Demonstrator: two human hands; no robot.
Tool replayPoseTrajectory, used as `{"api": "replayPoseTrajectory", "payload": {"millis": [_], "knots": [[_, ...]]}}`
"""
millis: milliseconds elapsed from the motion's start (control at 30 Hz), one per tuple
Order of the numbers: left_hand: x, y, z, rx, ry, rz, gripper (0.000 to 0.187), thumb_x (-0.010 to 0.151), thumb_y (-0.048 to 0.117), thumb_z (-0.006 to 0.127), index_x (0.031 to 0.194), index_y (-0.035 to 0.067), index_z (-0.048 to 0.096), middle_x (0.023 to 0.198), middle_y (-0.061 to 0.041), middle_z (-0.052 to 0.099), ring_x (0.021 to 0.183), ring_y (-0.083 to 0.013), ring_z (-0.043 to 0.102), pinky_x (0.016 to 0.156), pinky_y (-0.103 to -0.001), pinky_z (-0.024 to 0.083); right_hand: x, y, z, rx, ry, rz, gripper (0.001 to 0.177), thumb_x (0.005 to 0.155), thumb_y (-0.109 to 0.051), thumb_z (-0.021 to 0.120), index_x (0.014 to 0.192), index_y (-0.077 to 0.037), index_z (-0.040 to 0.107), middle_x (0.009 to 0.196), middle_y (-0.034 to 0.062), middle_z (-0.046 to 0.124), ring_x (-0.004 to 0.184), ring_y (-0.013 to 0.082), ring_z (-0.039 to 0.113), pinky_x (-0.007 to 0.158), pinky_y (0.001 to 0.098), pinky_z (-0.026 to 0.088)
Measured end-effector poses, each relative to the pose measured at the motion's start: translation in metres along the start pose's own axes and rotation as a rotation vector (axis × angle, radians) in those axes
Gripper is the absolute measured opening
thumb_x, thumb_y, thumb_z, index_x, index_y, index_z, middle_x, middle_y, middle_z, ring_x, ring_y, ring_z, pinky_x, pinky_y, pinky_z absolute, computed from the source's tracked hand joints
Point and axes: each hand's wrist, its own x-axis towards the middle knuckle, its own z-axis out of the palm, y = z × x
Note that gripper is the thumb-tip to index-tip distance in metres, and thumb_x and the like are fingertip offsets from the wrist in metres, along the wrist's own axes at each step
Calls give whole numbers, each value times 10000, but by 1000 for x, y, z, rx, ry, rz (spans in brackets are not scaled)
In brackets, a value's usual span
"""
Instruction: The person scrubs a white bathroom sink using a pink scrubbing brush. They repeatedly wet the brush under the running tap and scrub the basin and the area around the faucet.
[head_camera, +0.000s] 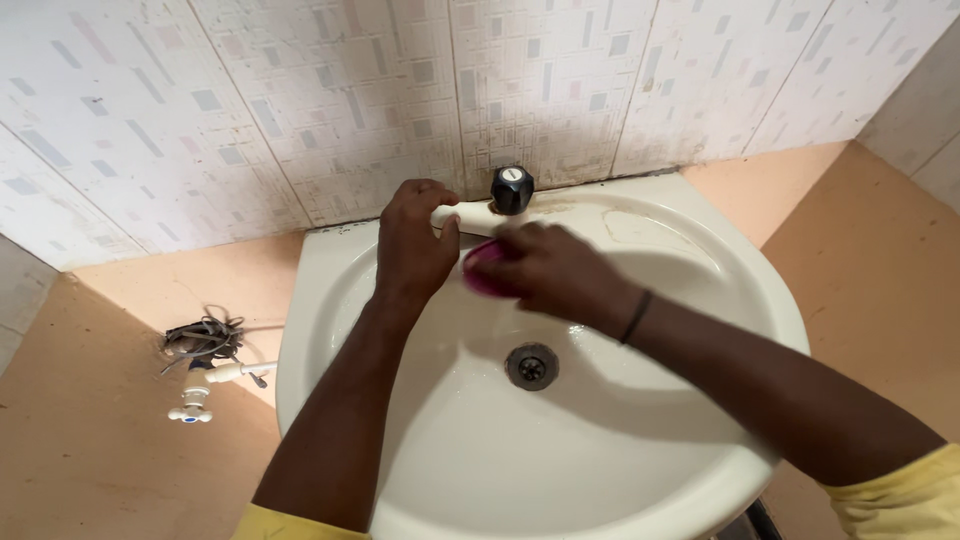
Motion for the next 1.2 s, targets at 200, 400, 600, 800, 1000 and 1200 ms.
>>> {"api": "replayPoseTrajectory", "payload": {"millis": [200, 400, 600, 800, 1000, 1200], "knots": [[1, 3, 1, -50, 30, -10, 272, 759, -100, 732, 1009, 9, 737, 1159, -169, 685, 1076, -338, 693, 930, -407, 564, -23, 80, -38, 2, -298, 511, 887, 612, -278, 946, 1430, -308, 603, 1278, 114, 647, 1095, 325, 657, 921, 437, 538], [0, 10, 7, -60, 2, -27, 348, 739, -196, 610, 1002, -3, 731, 1158, -171, 684, 1037, -330, 700, 858, -368, 592, -24, 83, -41, -42, -335, 551, 857, 654, -316, 932, 1440, -317, 593, 1272, 87, 652, 1106, 300, 675, 945, 412, 547], [1, 7, 8, -68, 5, -31, 351, 742, -201, 585, 992, -7, 738, 1122, -166, 696, 982, -309, 711, 806, -363, 588, -11, 32, -27, 50, -245, 344, 796, 627, -301, 932, 1364, -321, 633, 1375, 18, 598, 1145, 286, 646, 912, 420, 557], [0, 1, 8, -185, 61, -62, 336, 792, -186, 564, 1017, -3, 732, 1082, -154, 723, 943, -247, 741, 798, -312, 613, -10, 36, -34, 45, -262, 344, 843, 645, -336, 916, 1419, -361, 585, 1360, 28, 594, 1157, 284, 626, 901, 426, 553], [0, -12, 10, -282, 52, -199, 313, 842, -157, 585, 1064, 7, 731, 1022, -108, 767, 939, -189, 760, 856, -296, 610, -20, 72, -50, -143, -463, 753, 750, 804, -459, 833, 1491, -367, 545, 1169, 92, 682, 1070, 290, 687, 896, 442, 571], [3, -7, 5, -294, 25, -242, 306, 820, -140, 626, 1067, 7, 730, 1068, -100, 749, 970, -180, 752, 843, -289, 640, -16, 54, -42, -88, -358, 545, 777, 725, -475, 873, 1432, -345, 576, 1207, 63, 654, 1059, 290, 676, 880, 436, 567]]}}
